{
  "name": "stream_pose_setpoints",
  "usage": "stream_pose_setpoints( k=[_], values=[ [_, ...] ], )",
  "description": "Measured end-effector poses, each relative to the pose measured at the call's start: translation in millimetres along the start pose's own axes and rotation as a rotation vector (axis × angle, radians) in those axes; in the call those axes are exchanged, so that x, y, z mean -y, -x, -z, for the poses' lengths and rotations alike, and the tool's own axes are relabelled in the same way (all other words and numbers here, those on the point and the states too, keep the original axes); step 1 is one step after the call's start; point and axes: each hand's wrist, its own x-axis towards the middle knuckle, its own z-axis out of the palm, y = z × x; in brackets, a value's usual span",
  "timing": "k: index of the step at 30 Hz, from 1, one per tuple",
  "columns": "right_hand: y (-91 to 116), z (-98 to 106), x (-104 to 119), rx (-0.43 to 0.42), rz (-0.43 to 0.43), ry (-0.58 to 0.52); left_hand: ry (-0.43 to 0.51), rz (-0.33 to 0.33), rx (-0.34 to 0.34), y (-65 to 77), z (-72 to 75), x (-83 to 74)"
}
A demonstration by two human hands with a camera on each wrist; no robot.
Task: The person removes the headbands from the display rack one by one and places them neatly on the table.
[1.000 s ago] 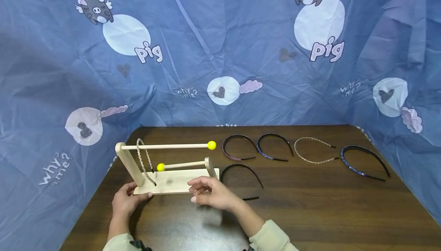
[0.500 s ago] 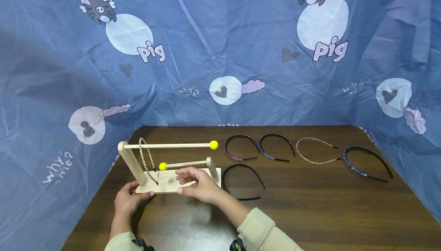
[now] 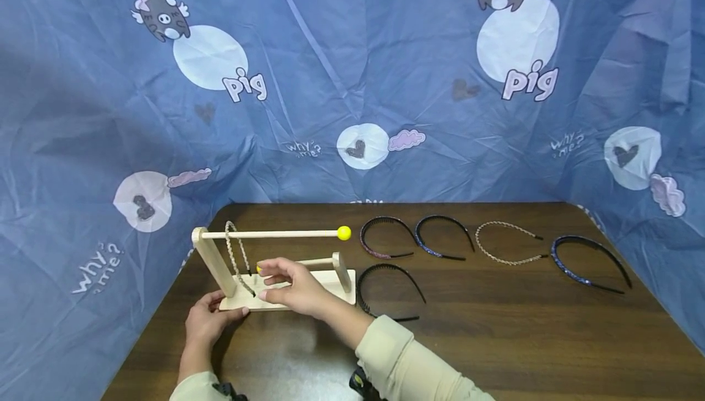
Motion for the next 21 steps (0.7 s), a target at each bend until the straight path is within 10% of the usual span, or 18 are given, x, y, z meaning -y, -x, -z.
stream_pose_setpoints(
  k=[21],
  values=[
    [-27,-28,-8,0.018,-0.071,0.099,0.038,0.0,0.021,-0.4,-0.8,1.5]
  ],
)
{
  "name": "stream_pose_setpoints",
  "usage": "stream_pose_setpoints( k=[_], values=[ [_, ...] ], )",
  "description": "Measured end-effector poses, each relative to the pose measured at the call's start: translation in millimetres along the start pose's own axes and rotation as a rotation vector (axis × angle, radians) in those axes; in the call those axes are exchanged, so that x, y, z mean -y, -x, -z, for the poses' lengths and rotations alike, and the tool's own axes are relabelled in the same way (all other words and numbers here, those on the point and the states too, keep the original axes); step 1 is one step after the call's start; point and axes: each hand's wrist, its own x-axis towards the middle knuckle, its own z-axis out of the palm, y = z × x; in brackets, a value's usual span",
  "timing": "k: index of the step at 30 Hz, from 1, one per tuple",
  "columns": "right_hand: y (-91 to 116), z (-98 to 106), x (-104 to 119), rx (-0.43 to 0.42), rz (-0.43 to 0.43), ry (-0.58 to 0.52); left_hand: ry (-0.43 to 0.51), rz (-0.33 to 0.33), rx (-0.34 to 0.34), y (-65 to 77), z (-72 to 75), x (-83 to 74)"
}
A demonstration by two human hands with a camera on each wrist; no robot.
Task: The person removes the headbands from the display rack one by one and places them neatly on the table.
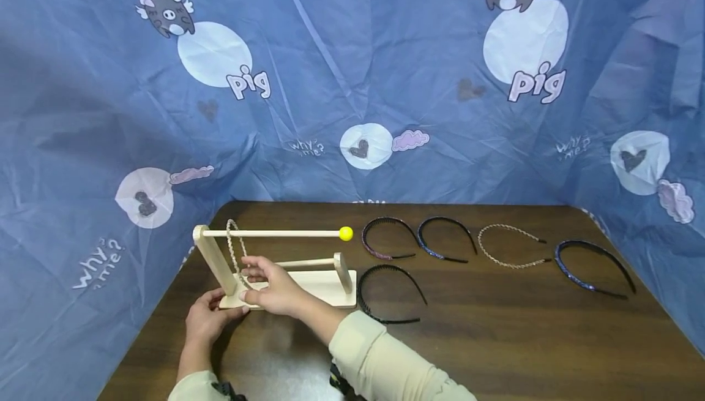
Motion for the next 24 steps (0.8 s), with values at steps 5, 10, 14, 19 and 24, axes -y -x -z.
stream_pose_setpoints(
  k=[5,10,14,19,24],
  values=[
    [-5,-1,-4,-0.023,-0.006,0.04,0.006,0.008,0.003,0.5,-1.3,1.5],
    [-12,-4,-7,0.007,0.007,0.065,-0.01,-0.004,-0.018,0.7,0.9,3.2],
    [-13,-6,-6,0.019,0.004,0.057,-0.016,-0.006,-0.017,1.0,2.4,4.8],
    [-11,-7,-6,-0.009,0.009,0.083,-0.003,-0.016,-0.011,-0.1,1.9,4.8],
    [-14,-11,-6,-0.056,0.0,0.055,0.01,-0.014,-0.006,-1.2,0.6,3.1]
  ],
)
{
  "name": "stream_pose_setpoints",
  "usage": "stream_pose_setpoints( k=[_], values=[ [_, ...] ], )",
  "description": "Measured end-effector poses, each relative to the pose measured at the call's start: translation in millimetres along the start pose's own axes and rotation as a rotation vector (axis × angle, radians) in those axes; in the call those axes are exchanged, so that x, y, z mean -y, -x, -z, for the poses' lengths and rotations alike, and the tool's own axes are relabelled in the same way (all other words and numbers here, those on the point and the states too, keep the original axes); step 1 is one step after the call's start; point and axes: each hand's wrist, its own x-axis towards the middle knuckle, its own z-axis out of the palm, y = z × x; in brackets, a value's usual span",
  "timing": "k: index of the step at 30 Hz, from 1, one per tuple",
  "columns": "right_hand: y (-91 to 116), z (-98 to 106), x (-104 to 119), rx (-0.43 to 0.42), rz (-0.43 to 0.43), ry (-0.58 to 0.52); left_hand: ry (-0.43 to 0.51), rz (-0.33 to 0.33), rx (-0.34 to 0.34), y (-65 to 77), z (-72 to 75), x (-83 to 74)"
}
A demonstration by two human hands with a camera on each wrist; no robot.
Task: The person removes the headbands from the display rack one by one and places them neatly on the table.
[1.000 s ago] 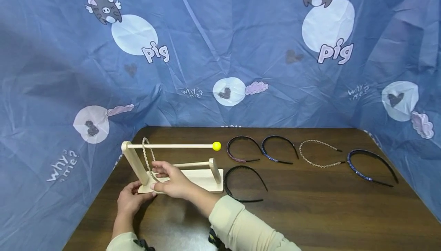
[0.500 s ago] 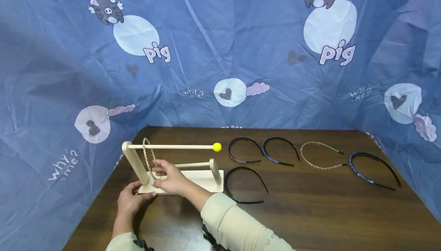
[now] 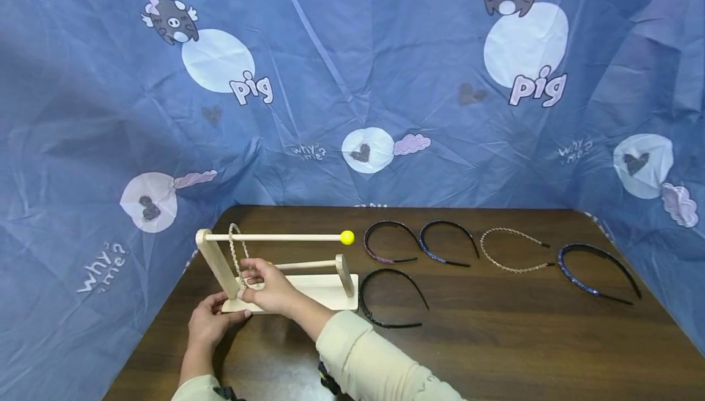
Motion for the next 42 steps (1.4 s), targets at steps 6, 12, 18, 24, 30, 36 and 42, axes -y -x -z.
stream_pose_setpoints(
  k=[6,12,18,24,30,36,42],
  values=[
    [-2,-9,0,-0.008,-0.041,-0.035,-0.025,-0.002,0.002,1.8,-0.2,-0.3],
    [0,-9,0,-0.033,0.013,-0.024,-0.038,-0.004,-0.016,0.7,-1.3,1.0],
    [3,-4,-1,-0.08,0.085,-0.005,-0.028,-0.001,-0.017,0.9,-2.0,0.6],
    [4,-2,0,-0.13,0.185,0.075,-0.032,-0.004,-0.018,2.3,-1.1,-0.2],
    [6,1,6,-0.152,0.252,0.191,-0.02,-0.002,-0.012,0.5,0.3,0.1],
    [6,7,6,-0.173,0.28,0.211,-0.012,-0.002,-0.019,0.9,-1.5,1.4],
    [7,14,12,-0.193,0.28,0.162,-0.008,0.006,-0.018,1.5,-1.0,-0.9]
  ],
)
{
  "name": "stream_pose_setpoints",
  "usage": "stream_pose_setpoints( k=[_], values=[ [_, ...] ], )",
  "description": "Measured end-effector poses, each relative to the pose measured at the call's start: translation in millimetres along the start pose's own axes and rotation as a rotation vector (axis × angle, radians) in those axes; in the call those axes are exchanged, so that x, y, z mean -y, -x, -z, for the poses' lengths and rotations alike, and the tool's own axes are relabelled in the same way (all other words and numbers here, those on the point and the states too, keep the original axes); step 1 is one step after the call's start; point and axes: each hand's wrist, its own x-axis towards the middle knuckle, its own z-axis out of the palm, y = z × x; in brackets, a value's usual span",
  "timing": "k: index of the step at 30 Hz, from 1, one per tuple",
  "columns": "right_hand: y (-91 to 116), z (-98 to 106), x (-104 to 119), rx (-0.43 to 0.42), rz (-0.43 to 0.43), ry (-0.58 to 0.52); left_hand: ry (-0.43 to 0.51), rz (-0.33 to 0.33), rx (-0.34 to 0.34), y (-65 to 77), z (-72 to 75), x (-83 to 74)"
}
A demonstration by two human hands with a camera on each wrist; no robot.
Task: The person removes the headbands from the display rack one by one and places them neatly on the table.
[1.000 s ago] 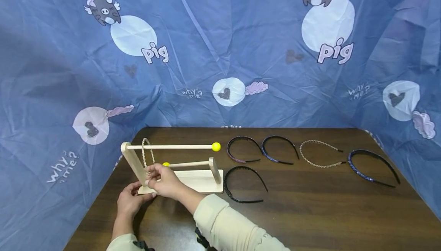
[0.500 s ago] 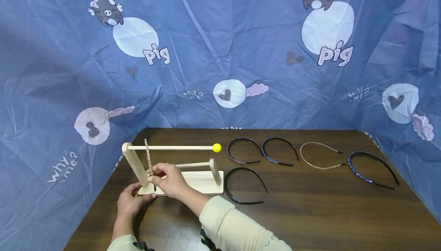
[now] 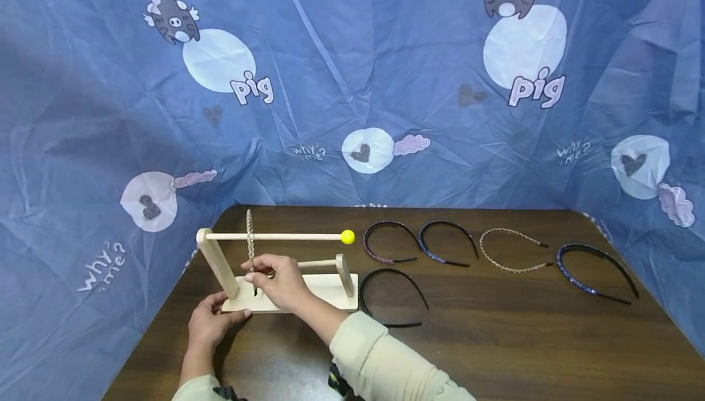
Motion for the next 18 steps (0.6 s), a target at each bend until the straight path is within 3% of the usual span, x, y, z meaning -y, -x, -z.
stream_pose_setpoints(
  k=[7,14,18],
  values=[
    [2,8,8,-0.006,-0.01,-0.06,0.002,0.025,-0.002,-0.1,-0.9,-0.3],
    [9,29,45,0.016,0.014,-0.099,-0.003,0.043,0.0,-0.2,-1.4,2.2],
    [12,37,52,0.014,0.046,-0.093,-0.002,0.037,0.005,0.1,-1.2,1.4]
  ],
)
